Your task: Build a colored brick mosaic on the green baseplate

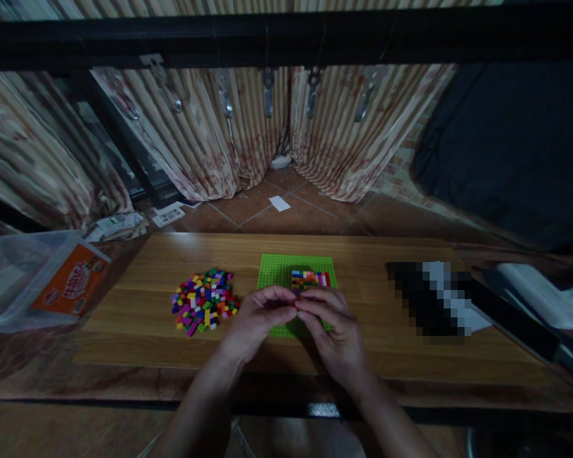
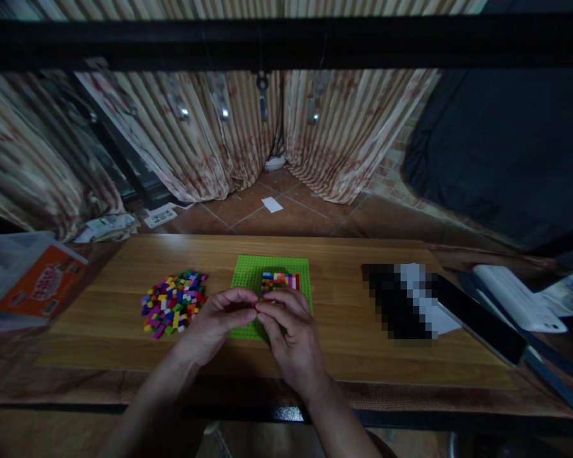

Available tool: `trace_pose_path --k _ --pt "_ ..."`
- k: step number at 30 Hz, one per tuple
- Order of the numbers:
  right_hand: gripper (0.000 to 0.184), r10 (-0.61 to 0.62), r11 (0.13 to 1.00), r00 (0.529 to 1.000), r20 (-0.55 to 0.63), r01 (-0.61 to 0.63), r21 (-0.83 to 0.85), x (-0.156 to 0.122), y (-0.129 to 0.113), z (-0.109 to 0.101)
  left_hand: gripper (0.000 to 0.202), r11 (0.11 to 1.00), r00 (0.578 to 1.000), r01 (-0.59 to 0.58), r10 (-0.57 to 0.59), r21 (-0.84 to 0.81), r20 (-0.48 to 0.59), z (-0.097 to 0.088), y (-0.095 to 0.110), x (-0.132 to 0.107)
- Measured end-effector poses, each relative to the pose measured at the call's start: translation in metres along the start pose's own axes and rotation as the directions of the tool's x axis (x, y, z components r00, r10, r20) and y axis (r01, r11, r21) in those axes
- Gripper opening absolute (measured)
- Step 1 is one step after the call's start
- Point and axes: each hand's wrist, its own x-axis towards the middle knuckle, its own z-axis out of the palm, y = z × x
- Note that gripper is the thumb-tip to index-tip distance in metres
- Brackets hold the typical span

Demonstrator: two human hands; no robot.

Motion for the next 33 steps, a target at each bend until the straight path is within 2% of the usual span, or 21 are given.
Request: trace_pose_path --k 9,12,14,16,19,22,27,33 --pt "0.019 0.014 1.0 1.0 0.008 -0.014 -0.026 0.003 -0.007 -0.002 0.017 0.999 0.999 0.041 -0.041 0.006 -0.012 0.002 -0.001 -0.001" --pt "0.017 0.044 0.998 0.999 0.002 -0.044 -0.039 0.002 -0.005 -0.003 0.016 0.997 0.998 0.062 -0.061 0.054 -0.021 0.001 0.0 -0.001" --pt "0.016 0.083 0.995 0.997 -0.007 -0.083 -0.06 0.001 0.0 -0.006 0.016 0.992 0.996 0.048 -0.04 0.116 -0.077 -0.002 0.002 0.001" --pt "0.015 0.121 0.989 0.992 -0.017 -0.122 -0.084 -0.001 0.006 -0.01 0.017 0.981 0.984 0.027 0.007 0.193 -0.176 -0.005 0.003 0.004" --pt "0.013 0.152 0.981 0.988 -0.021 -0.153 -0.12 -0.004 0.015 -0.013 0.017 0.956 0.963 0.054 0.026 0.287 -0.268 -0.01 0.003 0.007" --pt "0.013 0.159 0.976 0.987 -0.007 -0.158 -0.152 -0.005 0.019 -0.011 0.018 0.94 0.975 0.094 -0.019 0.329 -0.222 -0.01 -0.002 0.008" --pt "0.012 0.192 0.967 0.981 -0.01 -0.191 -0.171 -0.006 0.021 -0.002 0.015 0.92 0.994 0.058 -0.016 0.387 -0.11 -0.007 -0.011 0.01" --pt "0.009 0.267 0.958 0.959 -0.09 -0.275 -0.085 -0.007 0.023 0.005 0.013 0.912 0.993 0.025 0.025 0.409 -0.118 -0.005 -0.015 0.011"
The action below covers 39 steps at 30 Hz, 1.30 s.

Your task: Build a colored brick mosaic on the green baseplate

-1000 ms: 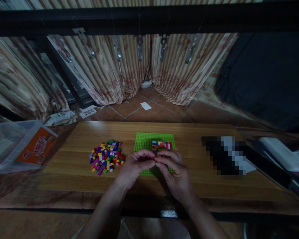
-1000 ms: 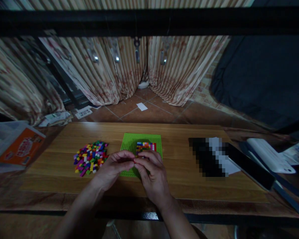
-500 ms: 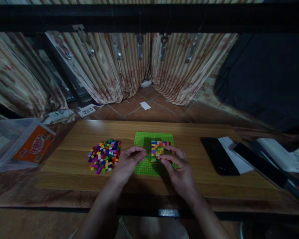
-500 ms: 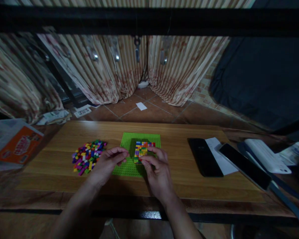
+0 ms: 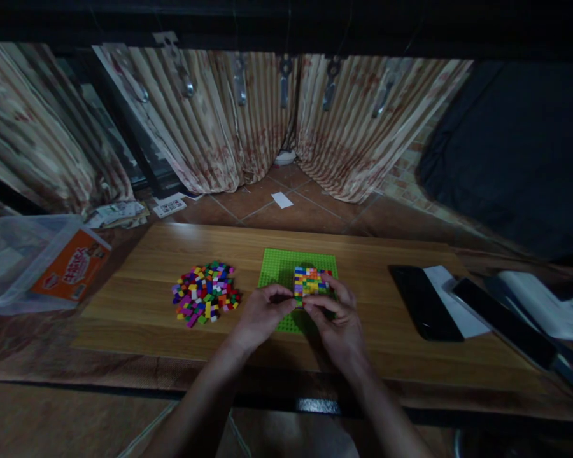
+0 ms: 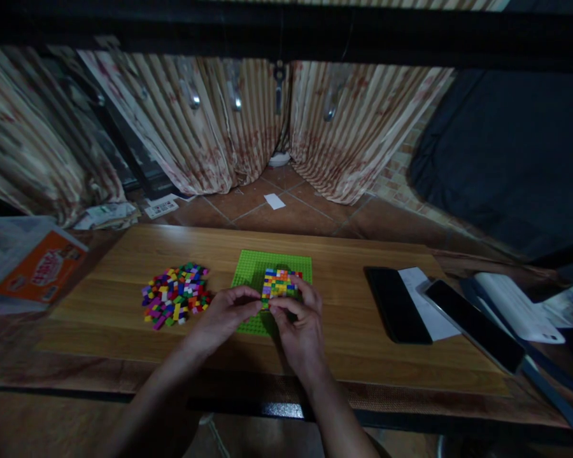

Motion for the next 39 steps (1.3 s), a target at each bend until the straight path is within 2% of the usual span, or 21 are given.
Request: trace_pose_path --k 8,20,23,26,29,33,34,36,39 --pt "0.01 0.137 0.975 0.988 -0.076 -0.121 0.186 0.001 -0.003 0.01 0.011 1.0 0.999 0.021 -0.021 -0.005 -0.035 0.004 0.001 0.0" --pt "0.012 0.155 0.957 0.982 -0.104 -0.123 0.261 0.002 -0.006 0.015 0.01 0.99 0.991 0.098 -0.107 -0.099 -0.08 0.011 0.002 0.0" --pt "0.013 0.137 0.966 0.987 -0.085 -0.114 0.231 0.002 -0.005 0.012 0.009 0.994 0.993 0.069 -0.076 -0.081 -0.089 0.012 0.0 -0.002" --pt "0.014 0.113 0.979 0.992 -0.057 -0.102 0.177 0.002 -0.003 0.008 0.011 1.0 0.998 -0.015 0.014 -0.003 -0.065 0.008 -0.002 -0.003" --pt "0.017 0.103 0.983 0.994 -0.039 -0.095 0.156 0.003 0.0 0.006 0.014 0.992 0.995 -0.084 0.089 0.098 -0.049 -0.008 -0.002 -0.004" --pt "0.017 0.107 0.98 0.991 -0.075 -0.093 0.174 0.004 0.004 0.006 0.012 0.937 0.978 -0.149 0.187 0.315 -0.092 -0.049 -0.002 -0.004" --pt "0.017 0.109 0.979 0.99 -0.089 -0.092 0.18 0.004 0.004 0.006 0.014 0.912 0.976 -0.145 0.197 0.383 -0.098 -0.06 -0.002 -0.005" --pt "0.016 0.122 0.974 0.987 -0.107 -0.098 0.206 0.005 0.004 0.006 0.02 0.841 0.961 -0.067 0.199 0.537 -0.192 -0.079 -0.002 -0.007" --pt "0.015 0.151 0.961 0.982 -0.112 -0.119 0.25 0.005 0.002 0.006 0.027 0.678 0.97 -0.026 0.194 0.735 -0.145 -0.094 -0.001 -0.011"
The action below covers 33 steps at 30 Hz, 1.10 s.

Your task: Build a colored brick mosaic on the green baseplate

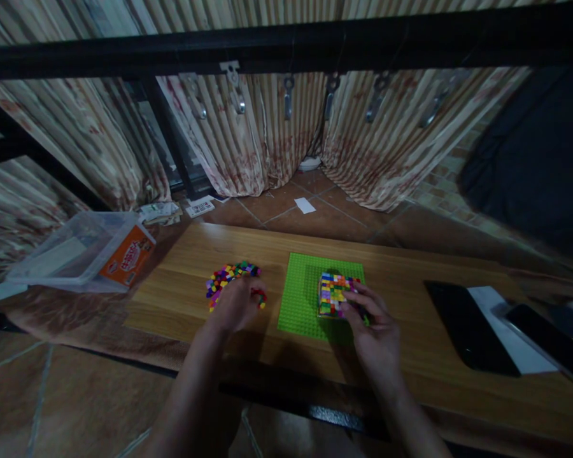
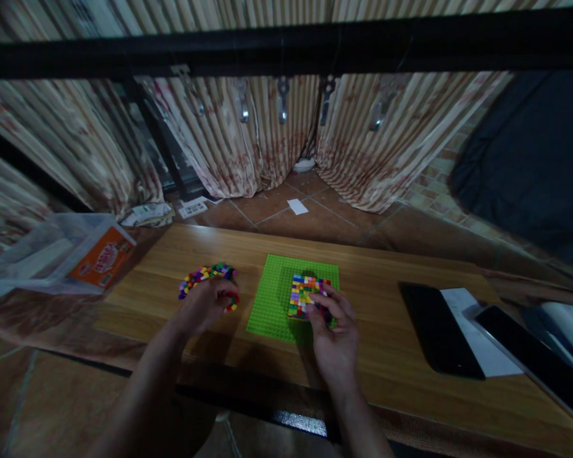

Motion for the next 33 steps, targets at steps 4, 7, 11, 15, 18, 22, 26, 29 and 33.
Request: trace_pose_path --k 4,7,11,15,18,22,26,29,33 --pt "0.015 0.02 1.0 1.0 -0.008 -0.02 -0.016 0.0 -0.003 -0.001 0.024 0.986 0.993 -0.114 0.11 0.124 0.042 0.001 0.001 -0.003" --pt "0.015 0.012 1.0 1.0 -0.009 -0.012 -0.018 0.0 -0.001 -0.002 0.022 0.978 0.992 -0.119 0.112 0.169 0.05 0.006 0.003 -0.004" --pt "0.016 -0.007 1.0 1.0 -0.002 0.007 -0.014 0.0 0.002 -0.002 0.019 0.983 0.995 -0.095 0.09 0.16 0.037 0.008 0.002 -0.003" --pt "0.015 -0.021 0.999 1.0 -0.019 0.021 -0.025 0.001 -0.001 -0.001 0.016 0.992 0.993 -0.118 0.118 0.035 -0.007 0.006 0.004 -0.001" --pt "0.013 -0.079 0.996 0.996 -0.046 0.077 -0.054 0.0 -0.006 -0.001 0.013 0.978 0.994 -0.111 0.108 -0.179 -0.025 0.009 0.015 -0.001" --pt "0.011 -0.177 0.975 0.984 0.001 0.175 -0.136 -0.005 -0.015 -0.003 0.011 0.862 0.993 -0.035 0.087 -0.506 0.079 0.022 0.037 -0.005" --pt "0.019 -0.255 0.954 0.937 0.24 0.285 -0.096 -0.01 -0.025 -0.005 0.012 0.706 0.981 0.079 0.07 -0.703 0.181 0.036 0.053 -0.009" --pt "0.024 -0.287 0.931 0.884 0.37 0.348 -0.108 -0.012 -0.031 -0.006 0.019 0.598 0.95 0.209 0.063 -0.774 0.305 0.039 0.06 -0.01" --pt "0.023 -0.265 0.94 0.86 0.435 0.332 -0.083 -0.011 -0.035 -0.008 0.023 0.526 0.912 0.29 0.101 -0.799 0.398 0.039 0.065 -0.01"
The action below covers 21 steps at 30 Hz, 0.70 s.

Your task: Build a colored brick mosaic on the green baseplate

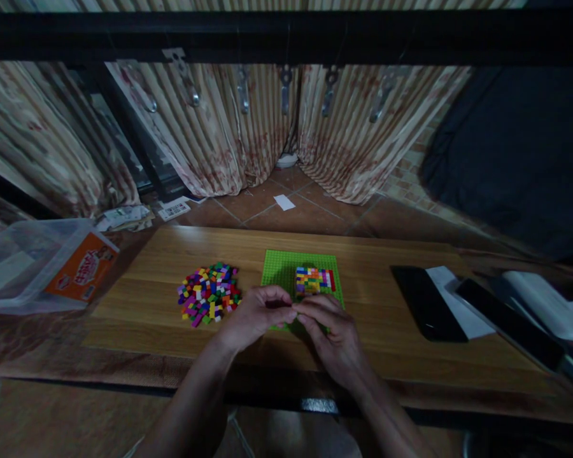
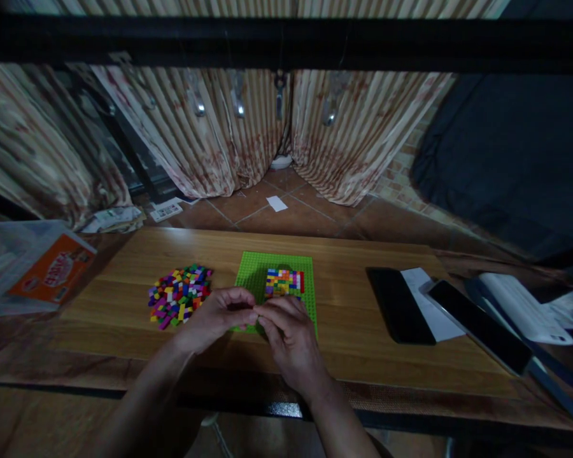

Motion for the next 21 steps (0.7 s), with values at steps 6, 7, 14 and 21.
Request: trace_pose_path --k 6,7,14,21 --pt "0.019 0.074 0.993 0.997 0.021 -0.076 0.095 -0.001 0.002 -0.008 0.022 1.0 0.998 -0.001 0.001 -0.013 0.068 0.008 0.0 0.003" --pt "0.017 0.079 0.992 0.997 0.025 -0.081 0.099 -0.002 0.002 -0.009 0.022 1.0 0.997 0.004 -0.003 -0.017 0.071 0.009 0.0 0.003" --pt "0.018 0.085 0.989 0.993 0.076 -0.094 0.118 -0.004 0.004 -0.014 0.023 1.0 0.996 0.02 -0.018 -0.018 0.091 0.011 0.0 0.006" --pt "0.016 0.122 0.974 0.982 0.147 -0.147 0.172 -0.005 0.007 -0.018 0.025 0.997 0.991 0.067 -0.062 -0.042 0.117 0.013 0.002 0.004"
